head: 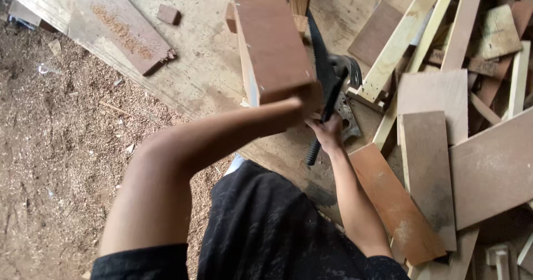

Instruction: The person assembles a small wooden box by positioning panels and hammering nails into place. They repeatedly reposition the box, insert nails, and strike them with a hammer to secure the sides and bottom.

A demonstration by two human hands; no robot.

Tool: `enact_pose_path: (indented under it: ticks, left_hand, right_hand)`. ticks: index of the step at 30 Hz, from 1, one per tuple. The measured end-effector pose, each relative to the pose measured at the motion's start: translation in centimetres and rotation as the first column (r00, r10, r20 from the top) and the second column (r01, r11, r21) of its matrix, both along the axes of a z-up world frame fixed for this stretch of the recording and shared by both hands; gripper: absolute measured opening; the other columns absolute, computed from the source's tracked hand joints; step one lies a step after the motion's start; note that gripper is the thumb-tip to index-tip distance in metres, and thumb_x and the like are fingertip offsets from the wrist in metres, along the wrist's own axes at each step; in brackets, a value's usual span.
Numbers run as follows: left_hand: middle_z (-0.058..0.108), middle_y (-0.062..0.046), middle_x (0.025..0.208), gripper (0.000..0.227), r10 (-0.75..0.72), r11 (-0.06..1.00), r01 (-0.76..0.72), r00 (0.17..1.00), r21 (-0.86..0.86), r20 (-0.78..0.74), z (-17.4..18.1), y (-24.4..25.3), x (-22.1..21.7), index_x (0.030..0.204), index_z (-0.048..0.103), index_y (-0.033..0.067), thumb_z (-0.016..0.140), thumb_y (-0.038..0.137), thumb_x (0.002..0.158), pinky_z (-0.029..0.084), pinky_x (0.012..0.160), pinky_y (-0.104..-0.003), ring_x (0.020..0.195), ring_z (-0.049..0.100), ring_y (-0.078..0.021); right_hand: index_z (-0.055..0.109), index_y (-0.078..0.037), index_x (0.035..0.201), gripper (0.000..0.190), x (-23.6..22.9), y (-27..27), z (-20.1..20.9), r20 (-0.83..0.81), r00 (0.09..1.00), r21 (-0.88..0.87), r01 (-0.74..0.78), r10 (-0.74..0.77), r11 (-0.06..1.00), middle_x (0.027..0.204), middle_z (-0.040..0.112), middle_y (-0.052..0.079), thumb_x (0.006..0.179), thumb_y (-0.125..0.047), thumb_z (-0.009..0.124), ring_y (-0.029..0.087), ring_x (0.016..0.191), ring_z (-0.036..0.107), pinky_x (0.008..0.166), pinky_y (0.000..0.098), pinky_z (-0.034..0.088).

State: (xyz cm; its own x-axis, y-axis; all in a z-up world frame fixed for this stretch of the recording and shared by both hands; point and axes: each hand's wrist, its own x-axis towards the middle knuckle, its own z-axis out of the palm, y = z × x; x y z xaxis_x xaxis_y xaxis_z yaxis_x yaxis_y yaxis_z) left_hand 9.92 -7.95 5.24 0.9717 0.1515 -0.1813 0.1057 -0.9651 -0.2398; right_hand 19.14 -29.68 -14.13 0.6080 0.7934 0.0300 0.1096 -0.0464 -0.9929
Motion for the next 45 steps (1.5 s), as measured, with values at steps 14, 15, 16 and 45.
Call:
enact_pose_path:
  ticks: [14,15,16,45]
  left_hand:
    - [0.062,-0.016,0.124,0.053,-0.399,0.912,0.406,0.844,0.058,0.359,2.9,-17.5,-1.2,0.116,0.072,0.0161,0.066,0.049,0.076,0.042,0.096,-0.058,0.109,0.057,-0.0352]
    - [0.062,-0.017,0.127,0.054,-0.409,0.903,0.428,0.836,0.034,0.367,3.1,-17.4,-1.6,0.118,0.072,0.0164,0.067,0.048,0.075,0.043,0.098,-0.059,0.111,0.057,-0.0361]
    - [0.063,-0.017,0.129,0.056,-0.401,0.899,0.437,0.842,-0.022,0.361,3.4,-16.7,-1.9,0.12,0.073,0.0167,0.067,0.048,0.074,0.043,0.101,-0.06,0.114,0.058,-0.037]
    - [0.072,-0.016,0.134,0.059,-0.024,0.627,-0.009,0.999,0.779,0.031,-6.8,-13.0,3.1,0.144,0.063,0.009,0.039,0.048,0.106,0.014,0.12,-0.055,0.137,0.05,-0.0371]
  right_hand:
    - [0.062,0.011,0.13,0.029,-5.4,-2.2,-10.4,0.256,0.96,-0.188,0.16,-0.109,0.969,0.124,0.06,0.026,0.109,-0.01,0.062,0.03,0.108,0.059,0.085,0.0443,0.054]
    - [0.061,0.014,0.137,0.033,-5.3,-2.3,-10.6,0.564,0.819,-0.206,0.26,-0.103,0.943,0.131,0.056,0.032,0.113,-0.008,0.059,0.036,0.115,0.058,0.089,0.0496,0.052]
    - [0.061,0.013,0.131,0.03,-5.1,-2.2,-10.5,0.424,0.899,-0.217,0.221,-0.112,0.951,0.126,0.059,0.029,0.108,-0.006,0.063,0.035,0.111,0.06,0.088,0.0482,0.054]
    - [0.052,-0.009,0.09,0.022,-7.5,-14.3,-4.6,-0.399,0.908,-0.434,-0.062,-0.13,0.899,0.073,0.067,0.004,0.099,-0.021,0.068,0.006,0.042,0.048,0.036,0.0247,0.039]
